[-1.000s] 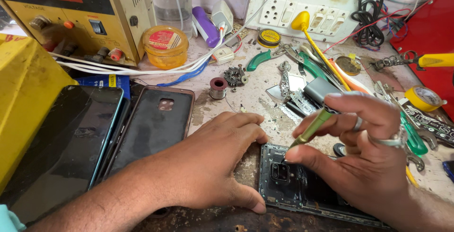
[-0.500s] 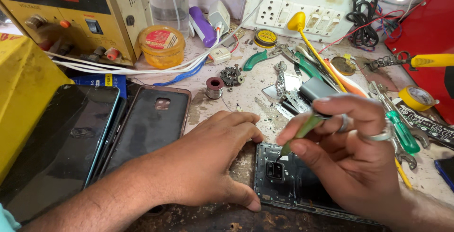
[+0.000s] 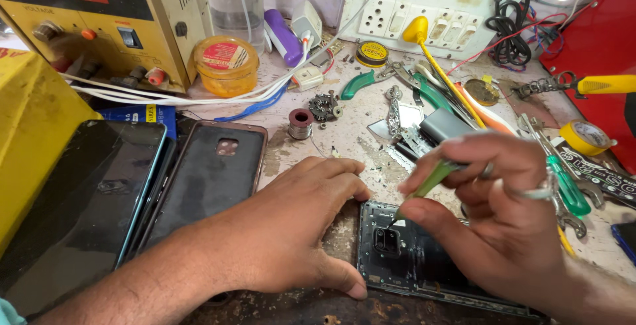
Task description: The person pries the back cover off a smartphone by hand, then uses a screwdriver to unscrew and remove internal components from the phone body on a cluttered repair workbench. Other phones and repair tools lie around the work area.
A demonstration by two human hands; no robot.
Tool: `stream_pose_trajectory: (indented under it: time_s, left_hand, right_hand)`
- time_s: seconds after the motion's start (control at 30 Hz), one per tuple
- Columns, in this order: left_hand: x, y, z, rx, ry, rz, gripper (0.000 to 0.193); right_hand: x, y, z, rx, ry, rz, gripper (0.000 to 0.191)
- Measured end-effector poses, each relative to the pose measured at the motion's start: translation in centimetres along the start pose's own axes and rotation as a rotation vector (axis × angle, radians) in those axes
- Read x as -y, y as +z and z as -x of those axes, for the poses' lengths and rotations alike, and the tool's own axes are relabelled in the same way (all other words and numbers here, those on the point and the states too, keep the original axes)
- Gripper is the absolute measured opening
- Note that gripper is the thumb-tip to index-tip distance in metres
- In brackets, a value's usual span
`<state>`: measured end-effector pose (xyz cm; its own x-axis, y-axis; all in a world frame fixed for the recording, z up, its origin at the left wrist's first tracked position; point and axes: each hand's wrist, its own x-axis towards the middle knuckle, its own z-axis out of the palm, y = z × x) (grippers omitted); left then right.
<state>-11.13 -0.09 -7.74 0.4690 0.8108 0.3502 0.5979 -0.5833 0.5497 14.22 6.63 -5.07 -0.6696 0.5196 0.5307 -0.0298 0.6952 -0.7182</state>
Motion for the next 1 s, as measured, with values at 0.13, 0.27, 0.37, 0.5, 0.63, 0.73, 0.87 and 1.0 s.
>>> stream_pose_trajectory:
  time_s: [0.13, 0.27, 0.37, 0.5, 0.63, 0.73, 0.87, 1.0]
  left_hand:
    - [0.1, 0.0, 0.0, -0.022, 0.019, -0.014, 0.092]
    - [0.0, 0.0, -0.1, -0.008, -0.006, 0.002, 0.091]
    - [0.0, 0.0, -0.1, -0.013, 0.003, 0.003, 0.090]
    - [-0.1, 0.1, -0.2, -0.017, 0.012, -0.003, 0.092]
    - [0.0, 0.0, -0.1, -0.027, 0.024, -0.002, 0.093]
    - [0.0, 0.1, -0.1, -0.021, 0.019, -0.006, 0.093]
    - [0.0, -0.1, 0.0, 0.011, -0.006, 0.020, 0.092]
    - [-0.1, 0.0, -0.1, -0.003, 0.005, 0.013, 0.093]
  right_hand:
    - [-0.2, -0.1, -0.1, 0.067, 0.039, -0.050, 0.063]
    - [-0.6, -0.2, -0.1, -0.008, 0.008, 0.025, 0.071]
    - [-0.7, -0.2, 0.2, 0.094, 0.001, 0.007, 0.066]
    - [-0.4, 0.2, 0.3, 0.061, -0.159, 0.119, 0.068]
    - [0.5, 0.3, -0.1, 0.040, 0.088, -0.070, 0.062]
    - [0.3, 0.4, -0.5, -0.020, -0.093, 0.270, 0.081]
    - [-0.2, -0.2, -0.2, 0.111, 0.004, -0.041, 0.066]
    - [-0.5, -0.4, 0.1, 0.053, -0.020, 0.096, 0.075]
